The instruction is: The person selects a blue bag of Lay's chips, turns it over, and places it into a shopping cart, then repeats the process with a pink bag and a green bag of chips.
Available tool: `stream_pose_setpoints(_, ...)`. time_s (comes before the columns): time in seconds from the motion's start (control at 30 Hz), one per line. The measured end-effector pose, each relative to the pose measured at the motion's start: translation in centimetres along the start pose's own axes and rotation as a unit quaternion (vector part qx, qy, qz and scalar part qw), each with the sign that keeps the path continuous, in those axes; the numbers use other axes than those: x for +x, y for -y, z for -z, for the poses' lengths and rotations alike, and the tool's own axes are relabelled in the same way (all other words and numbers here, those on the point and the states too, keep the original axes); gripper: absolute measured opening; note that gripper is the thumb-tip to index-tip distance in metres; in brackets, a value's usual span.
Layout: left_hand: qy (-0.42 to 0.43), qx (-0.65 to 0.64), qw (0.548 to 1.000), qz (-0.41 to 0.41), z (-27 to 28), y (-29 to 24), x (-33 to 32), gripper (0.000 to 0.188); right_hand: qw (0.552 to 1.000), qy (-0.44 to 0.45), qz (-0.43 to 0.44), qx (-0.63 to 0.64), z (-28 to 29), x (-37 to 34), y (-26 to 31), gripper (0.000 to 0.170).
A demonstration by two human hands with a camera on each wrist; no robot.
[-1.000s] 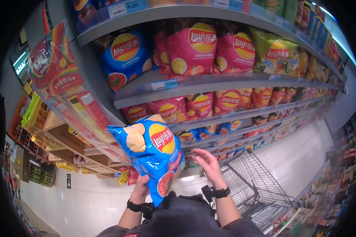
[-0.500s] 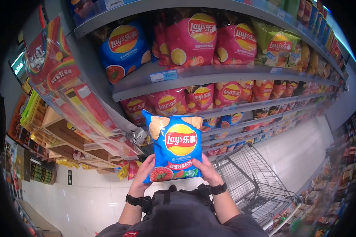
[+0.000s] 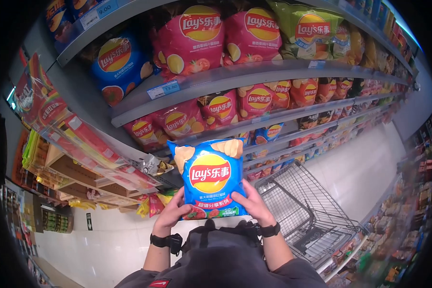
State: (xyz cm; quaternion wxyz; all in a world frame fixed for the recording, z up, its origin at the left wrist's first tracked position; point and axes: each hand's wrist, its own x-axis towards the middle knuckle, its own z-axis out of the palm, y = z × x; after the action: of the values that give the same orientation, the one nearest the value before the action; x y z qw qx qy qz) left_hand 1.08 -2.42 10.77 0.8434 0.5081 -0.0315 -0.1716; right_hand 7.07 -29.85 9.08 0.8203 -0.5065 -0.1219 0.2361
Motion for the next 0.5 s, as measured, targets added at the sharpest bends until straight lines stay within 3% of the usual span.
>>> stream_pose_setpoints(0.07,-0.114,0.04,0.992,0.033,-0.8,0.9,0.9,0.069,1.0,-0.019,-0.008,-0.009,0.8,-0.3,0.0,0.056)
stream_pose_setpoints(0.1,-0.138,0.043,0.989,0.02,-1.4,1.5,1.3,0.058,1.0,-0.024,-0.007,-0.007,1.2,-0.5,0.1,0.055)
stream_pose_setpoints(0.2,-0.156,0.026,0.987,0.009,-2.7,2.8,2.1,0.056,0.999,-0.036,-0.007,-0.005,2.3,-0.7,0.5,0.053)
stream_pose_setpoints(0.3,-0.169,0.026,0.985,0.03,-4.0,3.7,2.2,0.061,0.999,-0.023,0.021,-0.002,3.6,-1.1,1.0,0.052)
stream_pose_setpoints(0.43,-0.118,-0.003,0.993,0.016,-5.0,4.6,1.9,0.079,0.998,-0.021,-0.059,-0.015,4.9,-1.7,2.1,0.05)
stream_pose_setpoints(0.5,-0.134,0.008,0.991,0.015,-5.5,4.8,1.8,0.08,0.996,-0.006,-0.078,-0.034,5.5,-1.9,1.8,0.047)
